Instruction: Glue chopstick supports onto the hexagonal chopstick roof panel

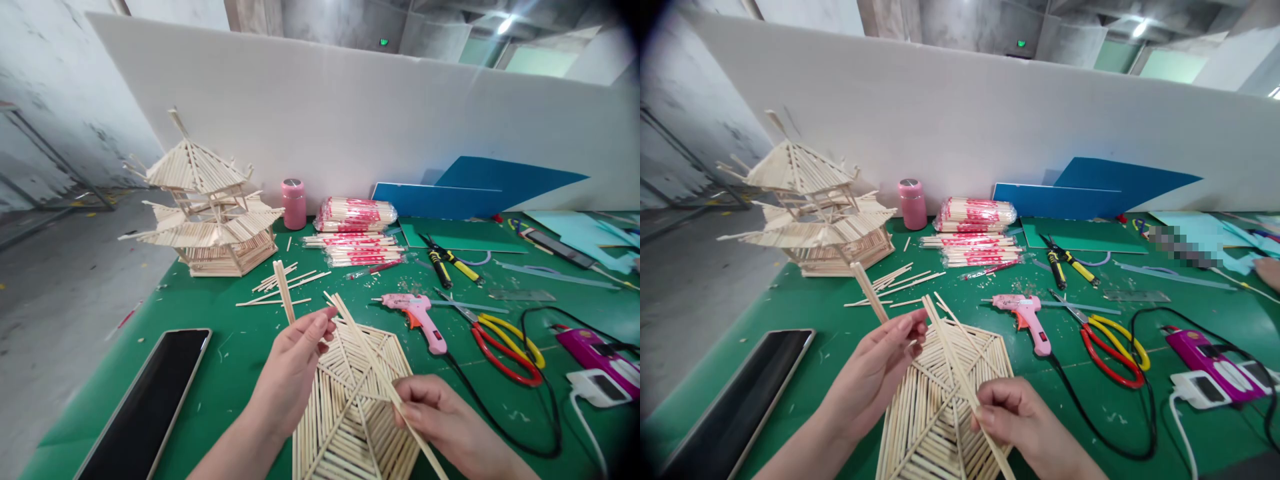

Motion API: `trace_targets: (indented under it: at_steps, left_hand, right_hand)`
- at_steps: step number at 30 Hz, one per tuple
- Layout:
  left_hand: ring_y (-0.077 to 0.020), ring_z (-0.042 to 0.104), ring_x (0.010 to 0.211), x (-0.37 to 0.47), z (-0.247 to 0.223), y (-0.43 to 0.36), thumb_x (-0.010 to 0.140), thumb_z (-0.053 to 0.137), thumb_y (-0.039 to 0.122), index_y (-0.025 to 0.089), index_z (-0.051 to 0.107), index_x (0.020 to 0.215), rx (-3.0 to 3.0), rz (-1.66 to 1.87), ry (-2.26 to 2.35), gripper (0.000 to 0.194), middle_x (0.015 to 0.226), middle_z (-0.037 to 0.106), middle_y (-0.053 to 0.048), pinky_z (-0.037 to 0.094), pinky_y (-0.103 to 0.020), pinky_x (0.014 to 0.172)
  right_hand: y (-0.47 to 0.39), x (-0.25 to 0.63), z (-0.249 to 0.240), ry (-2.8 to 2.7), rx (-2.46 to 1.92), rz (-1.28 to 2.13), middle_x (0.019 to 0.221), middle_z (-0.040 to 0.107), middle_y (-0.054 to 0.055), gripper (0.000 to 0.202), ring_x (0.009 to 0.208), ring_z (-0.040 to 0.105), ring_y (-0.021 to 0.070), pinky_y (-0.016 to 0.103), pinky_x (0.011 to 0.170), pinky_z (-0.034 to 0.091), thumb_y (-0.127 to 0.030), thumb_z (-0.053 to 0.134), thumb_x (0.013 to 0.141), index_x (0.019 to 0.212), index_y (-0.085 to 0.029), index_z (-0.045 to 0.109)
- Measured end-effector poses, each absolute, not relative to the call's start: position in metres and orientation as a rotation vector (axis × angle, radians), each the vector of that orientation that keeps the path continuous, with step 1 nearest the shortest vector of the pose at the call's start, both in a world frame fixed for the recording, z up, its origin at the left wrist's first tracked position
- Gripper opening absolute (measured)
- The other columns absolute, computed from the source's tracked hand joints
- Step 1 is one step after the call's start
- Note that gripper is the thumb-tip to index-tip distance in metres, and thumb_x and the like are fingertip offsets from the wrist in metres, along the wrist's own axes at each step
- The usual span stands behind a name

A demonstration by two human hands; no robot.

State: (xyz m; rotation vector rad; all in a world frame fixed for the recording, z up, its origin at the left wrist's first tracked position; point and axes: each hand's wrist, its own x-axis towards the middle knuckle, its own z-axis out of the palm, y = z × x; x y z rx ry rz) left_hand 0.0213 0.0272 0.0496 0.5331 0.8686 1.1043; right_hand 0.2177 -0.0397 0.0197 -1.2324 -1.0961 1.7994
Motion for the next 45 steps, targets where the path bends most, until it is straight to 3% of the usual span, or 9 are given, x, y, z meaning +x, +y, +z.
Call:
trace_targets:
  at_steps: [14,32,35,38,42,45]
  left_hand:
    - [-0.0107,0.048,0.066,0.017,0.056,0.032,0.074,0.059,0.02,0.015,0.067,0.071,0.659,1.039,0.635,0.011,0.072,0.056,-0.002,0.038,-0.021,0.06]
    - [-0.0119,0.05,0.071,0.01,0.053,0.031,0.074,0.058,0.019,0.016,0.068,0.07,0.723,1.071,0.637,0.011,0.075,0.056,-0.002,0.04,-0.02,0.064]
    - [-0.0133,0.052,0.075,0.0,0.049,0.032,0.074,0.059,0.023,0.018,0.068,0.078,0.824,1.036,0.668,0.012,0.081,0.06,-0.003,0.041,-0.022,0.07]
    - [-0.0207,0.053,0.09,-0.014,0.05,0.03,0.075,0.057,0.03,0.022,0.061,0.103,1.072,0.977,0.752,0.03,0.097,0.061,-0.007,0.04,-0.029,0.079]
    - [-0.0261,0.04,0.111,-0.025,0.062,0.02,0.074,0.058,0.019,0.027,0.047,0.119,1.845,0.85,0.907,0.048,0.12,0.049,-0.008,0.032,-0.036,0.091]
    - [-0.025,0.037,0.114,-0.024,0.075,0.016,0.077,0.053,0.016,0.025,0.043,0.122,2.325,0.715,0.901,0.047,0.126,0.043,-0.008,0.029,-0.036,0.093]
  right_hand:
    - [-0.055,0.227,0.018,-1.058,-1.086,1.989,0.068,0.056,0.002,0.021,0.065,0.046,0.012,0.024,0.061,0.032,-0.036,0.062,0.068,0.068,-0.016,0.057]
    - [-0.05,0.227,0.02,-1.223,-1.1,1.912,0.066,0.054,0.001,0.025,0.061,0.044,0.0107,0.022,0.057,0.031,-0.039,0.06,0.07,0.065,-0.015,0.058]
    - [-0.046,0.231,0.026,-1.374,-1.151,1.854,0.066,0.053,0.002,0.025,0.062,0.044,0.0112,0.023,0.057,0.031,-0.039,0.057,0.073,0.066,-0.015,0.058]
    - [-0.042,0.234,0.032,-1.46,-1.185,1.821,0.065,0.052,0.001,0.028,0.061,0.042,0.0111,0.023,0.055,0.031,-0.041,0.056,0.073,0.065,-0.015,0.057]
    - [-0.04,0.237,0.036,-1.56,-1.241,1.795,0.063,0.048,0.001,0.031,0.06,0.041,0.0111,0.023,0.054,0.031,-0.044,0.054,0.073,0.064,-0.014,0.055]
    - [-0.04,0.239,0.04,-1.623,-1.308,1.768,0.062,0.045,0.0,0.029,0.058,0.04,0.0108,0.023,0.053,0.031,-0.042,0.054,0.074,0.066,-0.014,0.056]
